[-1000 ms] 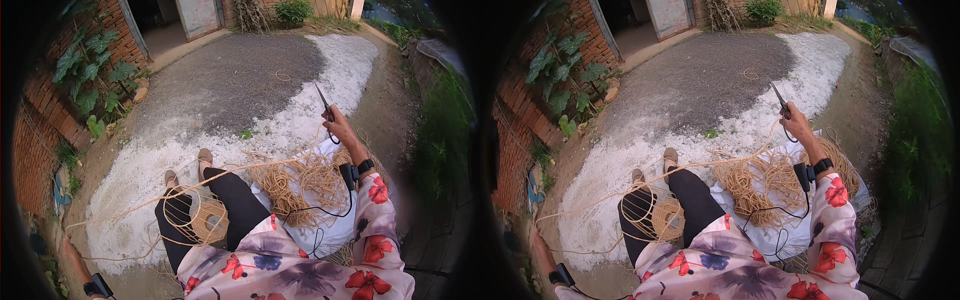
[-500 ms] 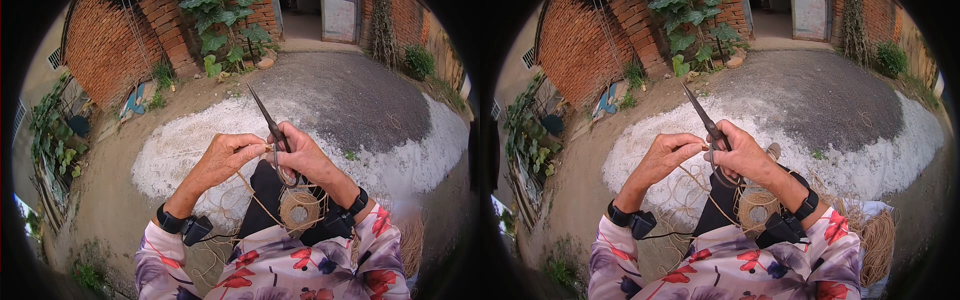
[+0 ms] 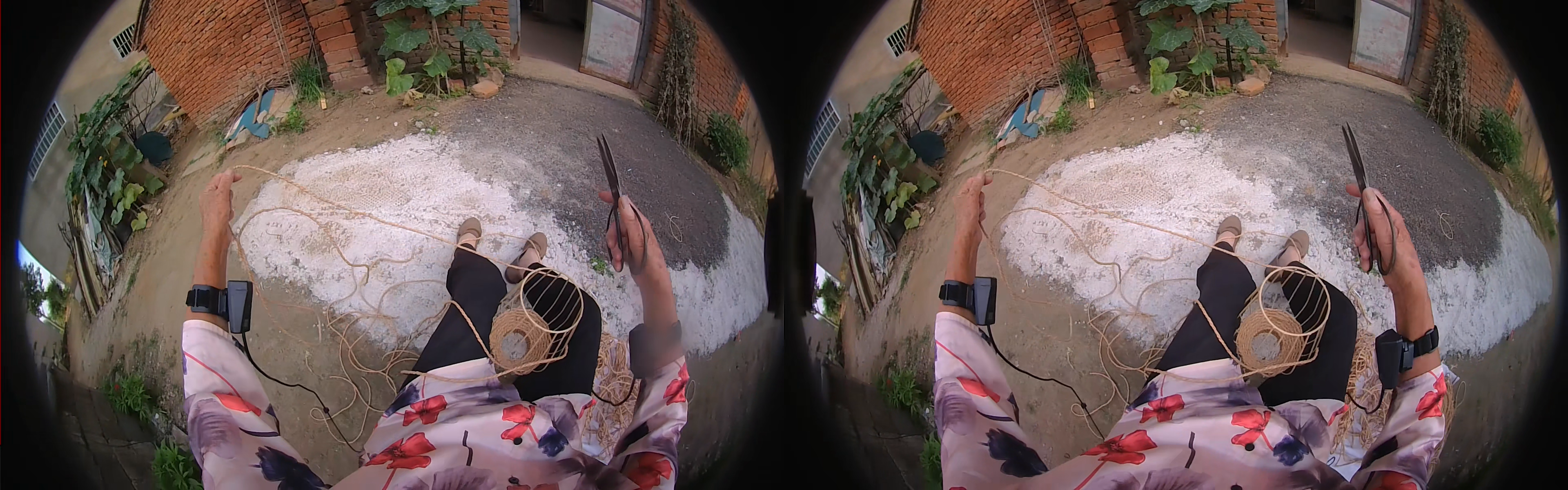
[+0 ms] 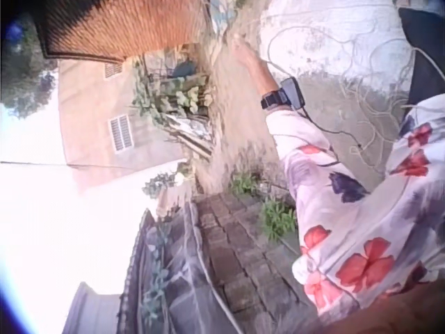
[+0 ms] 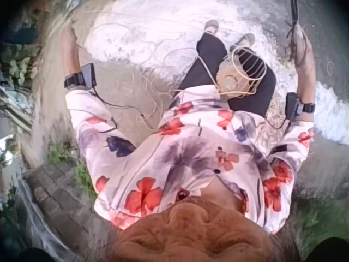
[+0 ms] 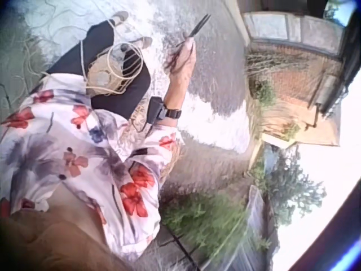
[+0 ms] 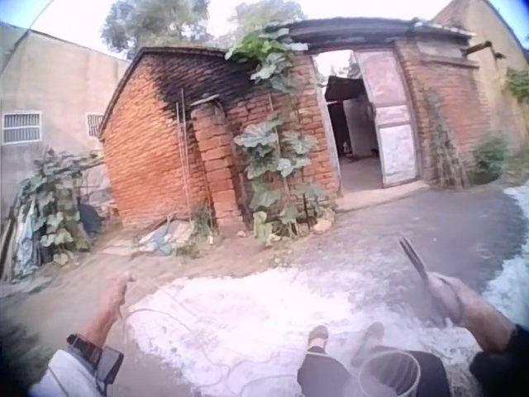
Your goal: Weaving a small basket-like frame with wooden strips and twine, and using scissors to cut the twine.
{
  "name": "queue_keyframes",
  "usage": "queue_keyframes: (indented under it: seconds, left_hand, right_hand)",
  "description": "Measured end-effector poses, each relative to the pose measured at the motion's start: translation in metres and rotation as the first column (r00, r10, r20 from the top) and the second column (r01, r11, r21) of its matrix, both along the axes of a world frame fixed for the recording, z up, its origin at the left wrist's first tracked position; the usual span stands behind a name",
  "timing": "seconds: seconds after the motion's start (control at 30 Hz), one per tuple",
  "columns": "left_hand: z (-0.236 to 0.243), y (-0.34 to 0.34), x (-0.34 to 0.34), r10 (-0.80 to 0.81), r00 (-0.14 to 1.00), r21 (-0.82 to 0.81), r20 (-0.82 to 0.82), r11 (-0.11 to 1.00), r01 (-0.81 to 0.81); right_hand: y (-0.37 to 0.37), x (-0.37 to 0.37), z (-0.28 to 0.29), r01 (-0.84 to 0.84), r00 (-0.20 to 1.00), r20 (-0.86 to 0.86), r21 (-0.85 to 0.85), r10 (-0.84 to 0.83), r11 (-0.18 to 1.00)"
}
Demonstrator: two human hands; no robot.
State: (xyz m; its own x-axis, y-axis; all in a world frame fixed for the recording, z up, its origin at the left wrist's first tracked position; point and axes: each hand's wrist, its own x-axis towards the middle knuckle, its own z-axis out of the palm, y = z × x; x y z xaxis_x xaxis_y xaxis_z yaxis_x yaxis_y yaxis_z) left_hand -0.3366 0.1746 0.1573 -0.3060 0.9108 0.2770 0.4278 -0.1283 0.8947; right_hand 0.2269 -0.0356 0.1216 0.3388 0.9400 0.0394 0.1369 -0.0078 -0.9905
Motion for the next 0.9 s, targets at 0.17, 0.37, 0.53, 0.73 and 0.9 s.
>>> queue_keyframes:
  seconds: [0.17,0.37,0.53,0.73,0.9]
  left_hand:
    - [0.068,-0.017,0.029,-0.172,0.984,0.151,0.039,0.975,0.164]
    - [0.022,-0.064,0.121,-0.515,0.825,0.072,0.235,0.855,0.513]
    - [-0.017,-0.138,0.195,-0.773,0.628,-0.122,0.085,0.618,0.777]
    - [-0.066,-0.164,0.217,-0.8,0.559,-0.252,0.218,0.508,0.824]
    - [-0.072,-0.164,0.272,-0.999,-0.048,-0.269,0.005,-0.047,0.962]
  right_hand:
    - [-0.022,-0.036,0.004,-0.327,0.936,-0.13,0.023,0.327,0.945]
    - [-0.035,-0.111,-0.013,-0.749,0.623,-0.373,-0.033,0.687,0.662]
    - [-0.025,-0.137,-0.032,-0.768,0.505,-0.561,0.055,0.656,0.638]
    - [-0.044,-0.142,-0.047,-0.779,0.109,-0.64,0.421,0.761,0.466]
    - [-0.081,-0.129,-0.044,-0.807,0.211,-0.55,0.368,0.808,0.461]
